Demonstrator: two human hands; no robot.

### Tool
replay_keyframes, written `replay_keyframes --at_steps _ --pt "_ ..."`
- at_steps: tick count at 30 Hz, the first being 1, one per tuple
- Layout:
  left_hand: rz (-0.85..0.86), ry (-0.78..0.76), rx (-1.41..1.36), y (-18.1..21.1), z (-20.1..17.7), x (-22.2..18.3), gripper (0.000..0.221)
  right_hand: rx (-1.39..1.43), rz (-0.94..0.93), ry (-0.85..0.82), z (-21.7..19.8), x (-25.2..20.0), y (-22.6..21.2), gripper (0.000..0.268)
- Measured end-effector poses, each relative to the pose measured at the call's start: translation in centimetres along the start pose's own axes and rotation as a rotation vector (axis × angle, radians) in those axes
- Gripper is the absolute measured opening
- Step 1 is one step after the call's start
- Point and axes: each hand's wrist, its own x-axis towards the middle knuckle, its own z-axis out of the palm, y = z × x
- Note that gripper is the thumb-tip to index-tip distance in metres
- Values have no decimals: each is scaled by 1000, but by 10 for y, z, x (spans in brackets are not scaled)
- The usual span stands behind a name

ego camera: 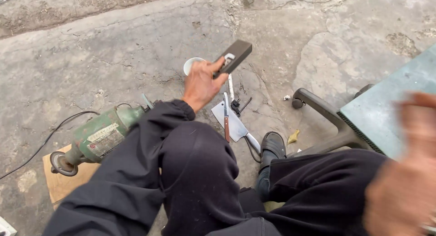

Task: Filing a small metal part with a hand file and then honing the edges on a sharpening stone.

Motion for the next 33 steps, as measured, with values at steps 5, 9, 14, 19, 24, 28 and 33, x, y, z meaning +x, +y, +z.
replay_keyframes --at_steps 5,9,14,19,24,28,33 --pt "-246 -131 -135 -31 58 -54 52 128 216 -182 182 -12 51 17" --pt "-468 -65 -159 -40 92 -82 54 -247 520 -628 304 -67 218 36" --pt "-615 -1 -156 -57 131 -94 56 -476 480 -837 355 -102 278 51" --pt "-673 71 14 -106 171 -110 53 -623 234 -876 374 -116 298 36" --pt "-784 69 -43 -118 178 -116 55 -575 205 -943 370 -104 308 41" --pt "-827 42 -60 -123 185 -130 58 -575 384 -1002 364 -87 292 38" --pt "-835 57 -101 -117 184 -134 57 -520 391 -970 363 -86 276 32"
